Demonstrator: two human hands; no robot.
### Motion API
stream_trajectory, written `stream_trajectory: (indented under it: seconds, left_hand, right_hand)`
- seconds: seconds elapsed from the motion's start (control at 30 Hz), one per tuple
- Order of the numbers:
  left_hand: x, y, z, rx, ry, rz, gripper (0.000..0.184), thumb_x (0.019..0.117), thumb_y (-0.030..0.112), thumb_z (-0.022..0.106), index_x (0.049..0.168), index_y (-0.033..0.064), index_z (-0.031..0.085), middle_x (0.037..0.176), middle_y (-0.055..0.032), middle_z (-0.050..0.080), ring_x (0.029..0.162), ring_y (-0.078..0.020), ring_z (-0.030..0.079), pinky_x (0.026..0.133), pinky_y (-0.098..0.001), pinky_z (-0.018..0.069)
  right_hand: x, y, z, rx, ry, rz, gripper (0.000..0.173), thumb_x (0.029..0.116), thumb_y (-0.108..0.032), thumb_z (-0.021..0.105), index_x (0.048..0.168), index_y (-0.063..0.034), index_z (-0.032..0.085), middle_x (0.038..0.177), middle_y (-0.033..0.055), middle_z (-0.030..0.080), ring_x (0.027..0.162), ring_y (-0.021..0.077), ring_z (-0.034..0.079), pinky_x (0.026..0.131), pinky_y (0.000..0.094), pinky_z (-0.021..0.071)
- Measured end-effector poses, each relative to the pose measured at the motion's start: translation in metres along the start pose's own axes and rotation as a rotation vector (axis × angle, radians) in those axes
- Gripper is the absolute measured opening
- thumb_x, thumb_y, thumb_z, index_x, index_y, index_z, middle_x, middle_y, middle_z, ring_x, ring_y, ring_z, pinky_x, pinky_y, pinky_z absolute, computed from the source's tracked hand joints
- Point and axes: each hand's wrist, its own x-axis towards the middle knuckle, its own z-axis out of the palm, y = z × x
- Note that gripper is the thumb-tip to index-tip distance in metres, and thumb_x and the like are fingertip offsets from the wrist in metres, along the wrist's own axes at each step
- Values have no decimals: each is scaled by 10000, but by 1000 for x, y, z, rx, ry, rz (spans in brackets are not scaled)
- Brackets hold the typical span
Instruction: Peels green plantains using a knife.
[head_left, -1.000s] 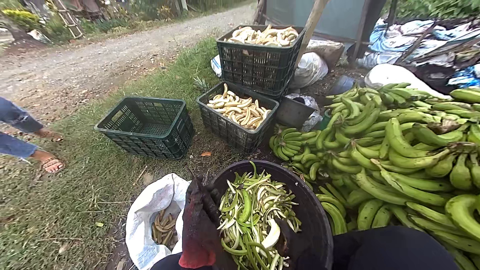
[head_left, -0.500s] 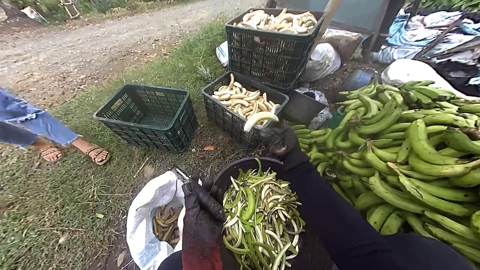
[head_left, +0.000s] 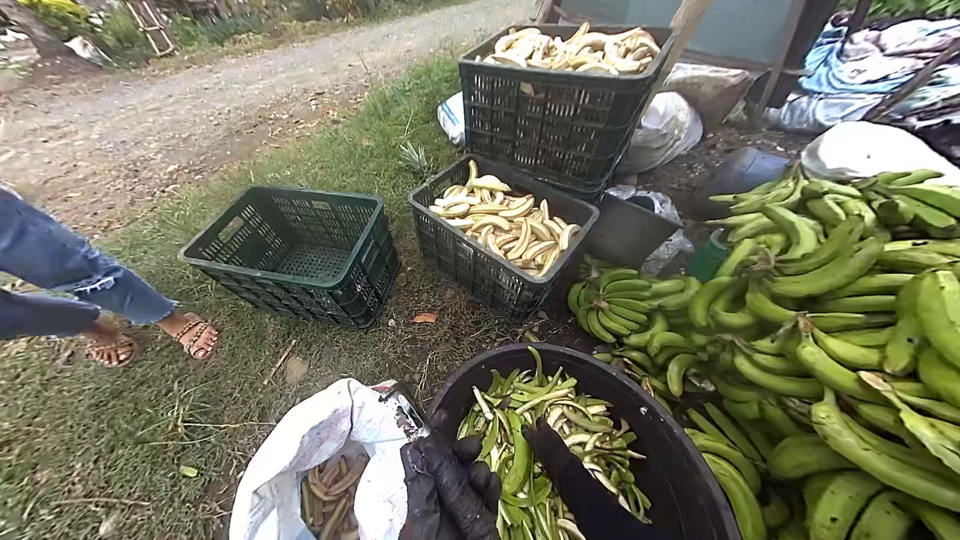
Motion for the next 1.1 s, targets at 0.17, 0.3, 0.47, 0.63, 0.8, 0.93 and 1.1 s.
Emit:
stream_trajectory:
  seconds: [0.17,0.3,0.47,0.63,0.8,0.93,1.1]
  left_hand:
    - [1,-2,-2,-24,-35,-75,617,1070,614,259,1436,193,523,1055,-130,715,814,-234,707,723,-408,601]
    - [3,-3,-3,-14,-37,-91,726,1030,697,234,1438,175,531,1042,-148,723,814,-248,713,714,-411,601]
    - [-1,-5,-8,149,-77,7,563,1082,534,368,1483,152,466,1066,-145,705,853,-225,703,760,-388,599]
    - [0,-9,-6,382,-43,195,536,1120,429,316,1550,112,366,1144,-184,698,958,-260,724,867,-406,606]
    - [-5,-14,-5,613,-90,234,508,1124,365,351,1542,78,387,1094,-180,711,865,-233,718,724,-337,608]
    - [-14,-29,-8,802,-168,169,540,1121,421,285,1477,66,482,1001,-128,708,771,-199,688,670,-326,596]
    - [-15,-64,-19,1028,-270,82,520,1101,460,351,1383,92,587,879,-78,700,729,-195,688,658,-351,605]
  right_hand:
    - [11,1,32,-423,81,89,767,879,-642,616,1422,-104,556,1360,218,599,1248,403,588,988,599,504]
    - [3,-21,36,-512,117,162,694,855,-593,686,1377,-145,602,1398,219,558,1259,405,570,961,579,518]
    - [0,6,55,-387,244,105,698,801,-536,743,1412,-232,598,1400,193,564,1259,404,560,944,604,512]
    - [-38,44,50,111,190,-116,751,790,-285,811,1467,-171,506,1309,134,650,1175,326,636,970,610,513]
    - [-82,47,-15,224,163,-323,820,754,-322,848,1460,-98,498,1335,154,615,1202,273,614,1019,508,519]
    - [-140,8,-102,338,164,-456,746,829,-323,805,1472,-95,503,1319,117,640,1154,182,648,980,405,557]
    - [-165,0,-132,938,160,-422,452,1085,-341,467,1443,-66,474,1154,108,659,949,154,671,808,360,594]
